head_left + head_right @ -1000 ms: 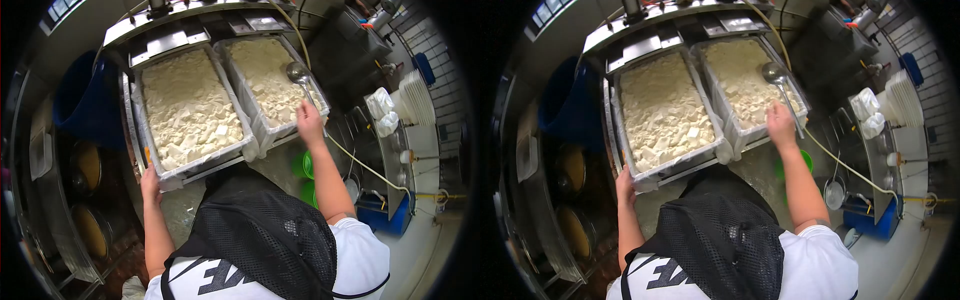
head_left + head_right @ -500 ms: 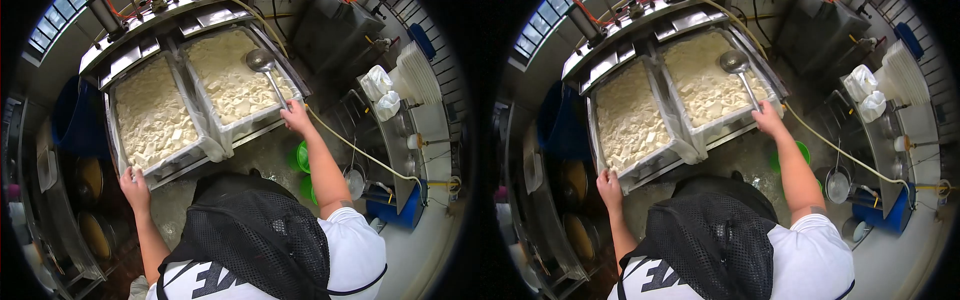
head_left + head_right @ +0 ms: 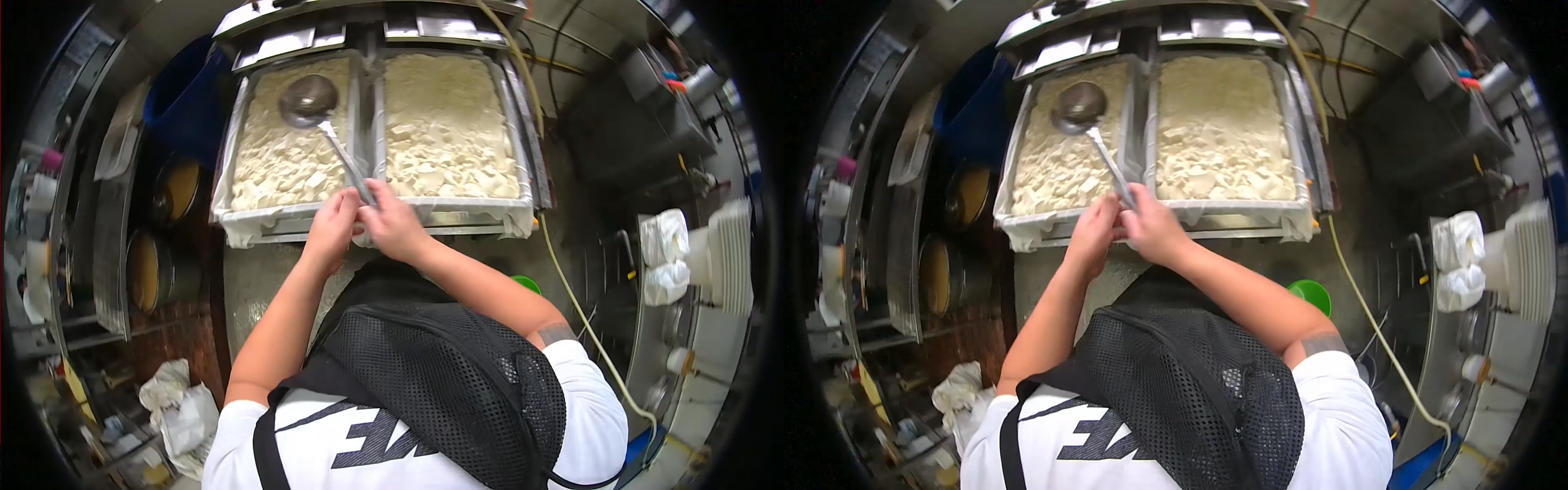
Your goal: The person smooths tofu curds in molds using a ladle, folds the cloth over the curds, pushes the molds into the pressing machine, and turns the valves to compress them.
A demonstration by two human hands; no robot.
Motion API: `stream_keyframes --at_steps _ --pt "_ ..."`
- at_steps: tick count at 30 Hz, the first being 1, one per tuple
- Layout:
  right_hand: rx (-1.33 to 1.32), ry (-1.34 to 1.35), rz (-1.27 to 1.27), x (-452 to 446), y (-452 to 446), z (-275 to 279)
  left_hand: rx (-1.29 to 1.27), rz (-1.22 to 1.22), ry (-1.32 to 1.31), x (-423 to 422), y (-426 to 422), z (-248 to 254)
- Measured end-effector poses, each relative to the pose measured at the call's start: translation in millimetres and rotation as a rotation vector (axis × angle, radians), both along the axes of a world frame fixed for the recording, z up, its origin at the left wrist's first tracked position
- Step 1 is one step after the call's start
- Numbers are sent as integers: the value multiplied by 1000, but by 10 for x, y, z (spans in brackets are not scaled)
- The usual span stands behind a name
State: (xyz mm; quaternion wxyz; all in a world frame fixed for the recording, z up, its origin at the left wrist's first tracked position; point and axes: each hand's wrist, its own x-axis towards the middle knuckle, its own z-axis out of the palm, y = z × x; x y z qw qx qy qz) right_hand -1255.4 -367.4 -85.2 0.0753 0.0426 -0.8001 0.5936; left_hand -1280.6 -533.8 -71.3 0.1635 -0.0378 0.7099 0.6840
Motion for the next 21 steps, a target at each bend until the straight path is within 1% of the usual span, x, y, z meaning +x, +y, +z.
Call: stream_keyframes --at_steps 1,2,3,4,5,6,7,8,9,10,11,12,13,15,16,17,18,19,21 --pt "-68 31 212 -99 -179 36 37 35 34 -125 -24 -125" --pt "-135 64 419 -186 -266 94 13 171 52 -243 -145 -207" --pt "-43 -154 588 -243 -219 296 -10 298 70 -345 -277 -145" --pt "53 -112 657 -287 -145 364 76 359 -32 -350 -451 -71" --pt "154 -73 719 -329 -33 384 43 503 -30 -350 -605 -57" --pt "169 40 588 -333 102 255 -79 440 9 -388 -1003 -281" --pt "188 153 457 -330 267 121 -392 383 53 -350 -1249 -296" --pt "203 103 358 -332 491 119 -519 366 18 -277 -1313 -114" --pt "218 51 259 -325 740 121 -598 358 91 -267 -1664 -510" --pt "253 26 103 -326 999 74 -618 323 46 -219 -1771 -478" --pt "289 1 -55 -304 1271 18 -664 314 82 -167 -1924 -606" --pt "406 43 -184 -298 1568 -7 -725 294 99 -121 -2039 -658" --pt "522 90 -319 -307 1868 -34 -839 228 98 -71 -1943 -381" --pt "718 153 -540 -309 2476 -236 -1355 151 335 -15 -1997 -405" --pt "732 152 -569 -294 2730 -332 -1350 224 438 -45 -1873 -346" --pt "700 -32 -621 -279 2954 -445 -1343 303 535 -69 -1713 -232" --pt "658 -215 -665 -266 3123 -571 -1182 292 550 -143 -1480 -72" --pt "458 -346 -624 -288 3249 -698 -1175 287 560 -209 -1166 25" --pt "32 -358 -521 -378 3395 -1146 -692 157 318 -361 -512 183"
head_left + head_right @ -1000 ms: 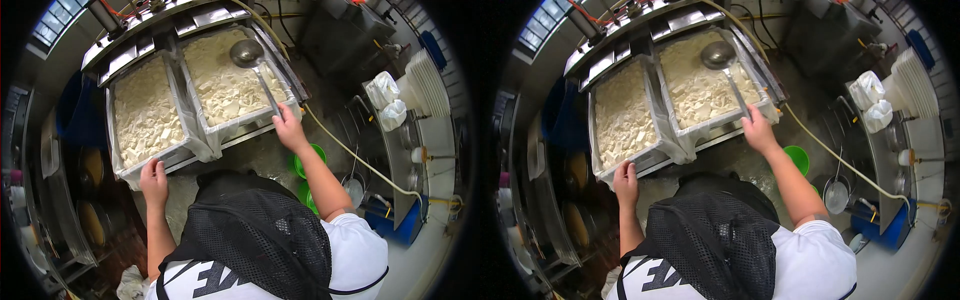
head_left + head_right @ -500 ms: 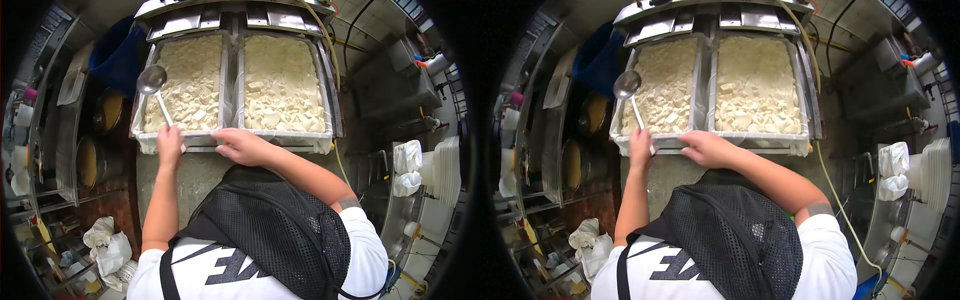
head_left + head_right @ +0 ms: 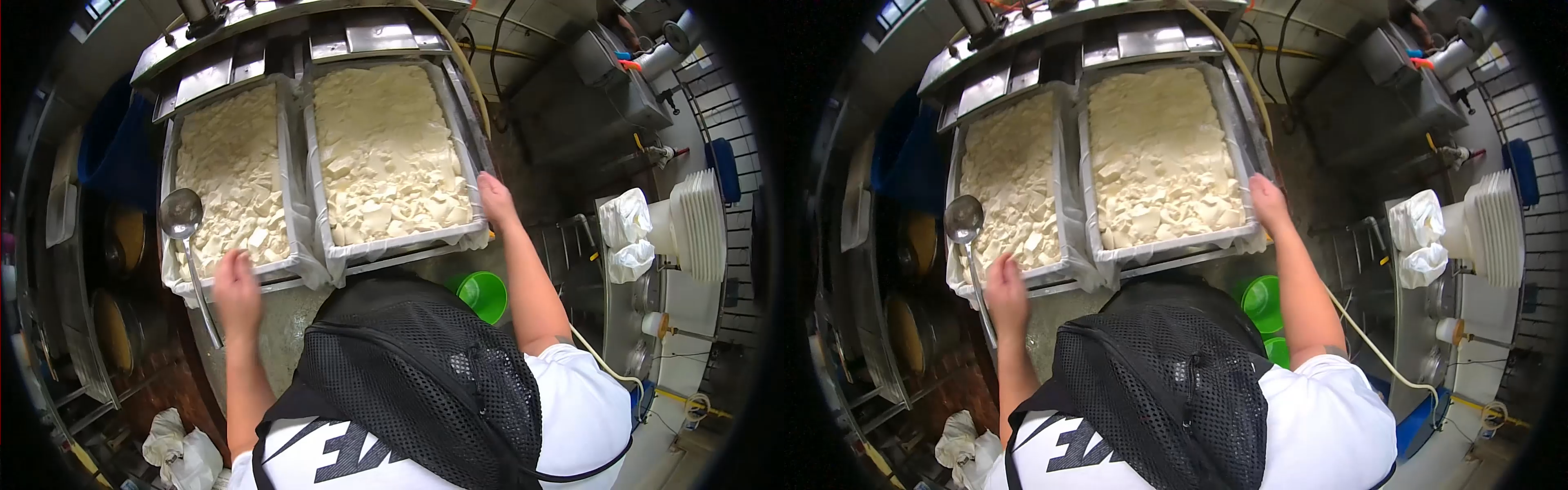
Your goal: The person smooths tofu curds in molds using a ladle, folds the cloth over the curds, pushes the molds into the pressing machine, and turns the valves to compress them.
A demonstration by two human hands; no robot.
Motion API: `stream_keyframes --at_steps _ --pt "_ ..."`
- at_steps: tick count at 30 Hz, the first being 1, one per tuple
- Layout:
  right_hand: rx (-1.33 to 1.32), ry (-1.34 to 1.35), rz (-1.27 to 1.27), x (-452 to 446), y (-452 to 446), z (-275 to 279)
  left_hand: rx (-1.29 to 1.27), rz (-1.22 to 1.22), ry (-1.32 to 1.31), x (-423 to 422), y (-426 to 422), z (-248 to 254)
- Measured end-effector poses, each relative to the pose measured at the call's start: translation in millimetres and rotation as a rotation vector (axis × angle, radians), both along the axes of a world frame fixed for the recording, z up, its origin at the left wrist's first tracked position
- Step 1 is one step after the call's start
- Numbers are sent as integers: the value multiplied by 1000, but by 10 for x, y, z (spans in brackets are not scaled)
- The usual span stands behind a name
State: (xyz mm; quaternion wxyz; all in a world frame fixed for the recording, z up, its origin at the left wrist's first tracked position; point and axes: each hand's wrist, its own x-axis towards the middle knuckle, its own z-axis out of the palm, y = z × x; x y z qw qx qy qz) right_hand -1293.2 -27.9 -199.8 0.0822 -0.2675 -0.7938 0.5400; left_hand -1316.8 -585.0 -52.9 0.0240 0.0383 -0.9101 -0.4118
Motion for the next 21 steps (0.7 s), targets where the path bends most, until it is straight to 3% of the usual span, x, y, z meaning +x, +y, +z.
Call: stream_keyframes --at_steps 2,3,5,7,10,11,14,21 --pt "-223 -19 32 -112 -30 -218 174 -150 -52 -200 557 -366" --pt "43 -14 60 -134 -122 -109 80 -177 43 -280 907 -450" --pt "122 -51 113 -133 -239 243 -25 -200 141 -473 1316 -687" --pt "214 -18 136 -123 -259 260 -163 -85 -203 -632 1518 -956" --pt "253 95 68 -109 -242 34 -164 -52 -168 -568 1547 -1021" --pt "269 44 83 -51 -290 227 -118 -27 -124 -508 1551 -1047" --pt "370 33 55 -139 -240 125 -176 34 -134 -492 1601 -1148" --pt "259 140 109 -20 -251 92 -172 35 -102 -494 1509 -1224"
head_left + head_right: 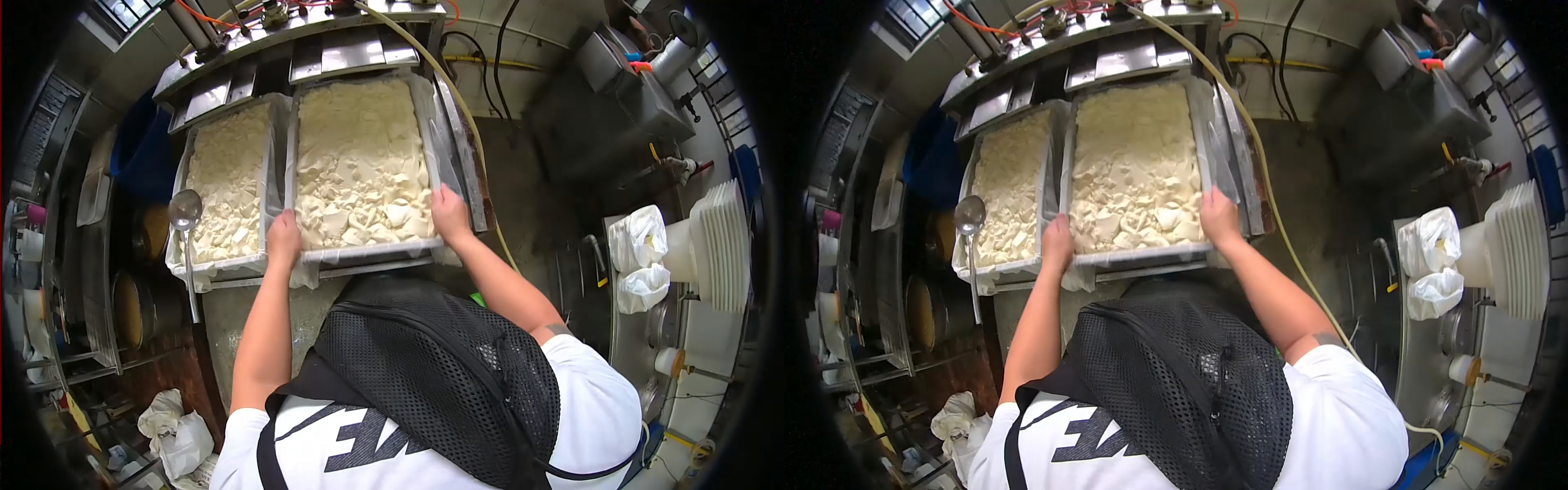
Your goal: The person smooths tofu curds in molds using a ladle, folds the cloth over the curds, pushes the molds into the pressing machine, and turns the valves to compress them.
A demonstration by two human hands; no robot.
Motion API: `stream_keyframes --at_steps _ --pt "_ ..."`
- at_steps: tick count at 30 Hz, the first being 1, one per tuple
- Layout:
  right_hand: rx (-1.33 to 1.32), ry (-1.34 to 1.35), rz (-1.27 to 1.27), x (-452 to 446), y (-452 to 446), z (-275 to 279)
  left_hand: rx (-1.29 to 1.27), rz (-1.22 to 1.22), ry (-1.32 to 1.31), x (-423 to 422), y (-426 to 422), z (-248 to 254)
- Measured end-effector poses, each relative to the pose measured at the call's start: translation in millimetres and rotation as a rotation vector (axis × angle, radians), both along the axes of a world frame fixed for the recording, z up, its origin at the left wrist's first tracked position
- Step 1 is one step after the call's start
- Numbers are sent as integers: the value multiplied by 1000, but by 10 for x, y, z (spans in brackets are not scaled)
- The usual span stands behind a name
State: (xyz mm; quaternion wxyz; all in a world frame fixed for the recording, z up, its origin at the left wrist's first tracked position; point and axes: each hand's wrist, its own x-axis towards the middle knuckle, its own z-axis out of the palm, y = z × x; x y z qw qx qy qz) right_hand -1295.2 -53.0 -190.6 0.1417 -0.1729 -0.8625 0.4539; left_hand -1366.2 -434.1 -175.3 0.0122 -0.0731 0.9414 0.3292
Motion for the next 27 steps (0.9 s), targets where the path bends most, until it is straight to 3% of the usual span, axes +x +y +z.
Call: stream_keyframes --at_steps 1,2,5,8,13,15,17,19,21,27 --pt "17 10 7 5 4 34 -35 -4 53 49 15 10" --pt "48 -23 -5 -20 8 41 -17 2 -57 73 87 225" --pt "7 52 -8 -180 -10 28 -46 -19 31 -167 21 -15" --pt "-21 -47 -2 -24 -40 102 -22 -27 2 6 -61 -116" --pt "50 -50 -22 -68 -15 14 -12 13 2 -59 1 -34" --pt "18 -188 24 -110 -7 156 -20 16 -42 -109 17 38" --pt "-24 -111 -4 -87 -51 263 110 -33 -86 -121 6 117" --pt "-52 -153 55 -78 -5 150 86 -33 24 -19 46 156" --pt "38 -95 -56 22 -75 113 -16 14 13 39 40 99" --pt "-31 -112 4 11 -42 137 37 -41 -29 -4 -11 40"
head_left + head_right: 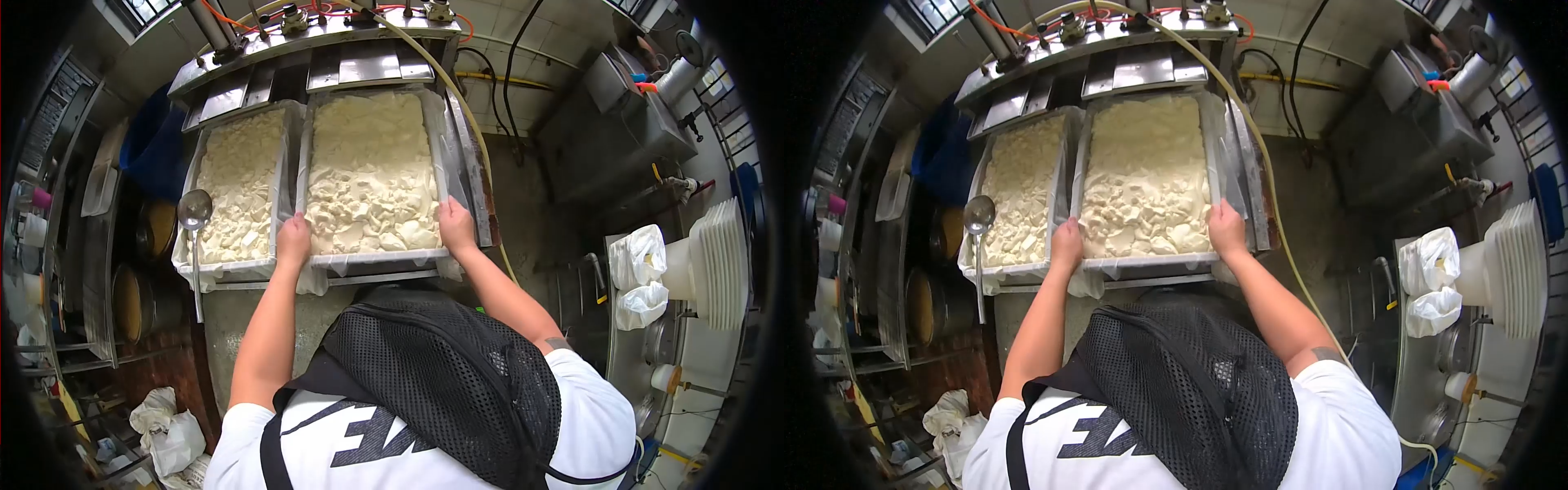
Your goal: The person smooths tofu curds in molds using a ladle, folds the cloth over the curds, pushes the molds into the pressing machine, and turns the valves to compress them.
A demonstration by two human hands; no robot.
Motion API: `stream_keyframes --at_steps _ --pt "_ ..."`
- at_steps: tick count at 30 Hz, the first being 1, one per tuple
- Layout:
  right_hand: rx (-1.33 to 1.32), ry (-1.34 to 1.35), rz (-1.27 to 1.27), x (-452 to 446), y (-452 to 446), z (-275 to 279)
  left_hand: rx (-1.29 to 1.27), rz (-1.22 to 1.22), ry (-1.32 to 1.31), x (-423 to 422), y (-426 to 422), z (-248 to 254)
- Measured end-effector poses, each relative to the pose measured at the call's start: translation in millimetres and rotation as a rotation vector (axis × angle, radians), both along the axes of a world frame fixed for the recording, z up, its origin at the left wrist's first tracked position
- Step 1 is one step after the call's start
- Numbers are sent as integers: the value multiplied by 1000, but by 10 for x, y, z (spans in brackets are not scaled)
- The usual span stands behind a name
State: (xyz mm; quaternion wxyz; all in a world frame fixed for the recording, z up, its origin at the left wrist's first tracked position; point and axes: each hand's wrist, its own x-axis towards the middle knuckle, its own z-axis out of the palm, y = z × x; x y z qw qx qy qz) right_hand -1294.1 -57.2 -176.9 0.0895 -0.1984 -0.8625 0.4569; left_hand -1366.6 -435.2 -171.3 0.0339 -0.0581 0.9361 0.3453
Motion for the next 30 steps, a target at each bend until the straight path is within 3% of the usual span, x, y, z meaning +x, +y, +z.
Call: stream_keyframes --at_steps 3,8,12,20,22,26,30 --pt "118 143 -70 11 -73 -118 -91 23 29 36 -3 2" --pt "92 79 -23 -130 -4 -116 -28 15 -53 -134 49 68" --pt "80 224 -15 -64 -33 -131 -56 32 69 -32 -48 -71" --pt "-13 155 25 -10 -40 -15 -37 -13 49 22 -7 82" --pt "65 53 -21 -8 -66 -35 -120 37 28 16 14 32" --pt "5 -11 31 -145 3 32 -34 38 -16 -166 9 16" --pt "57 58 -22 12 -45 -64 -109 37 38 47 4 -4"
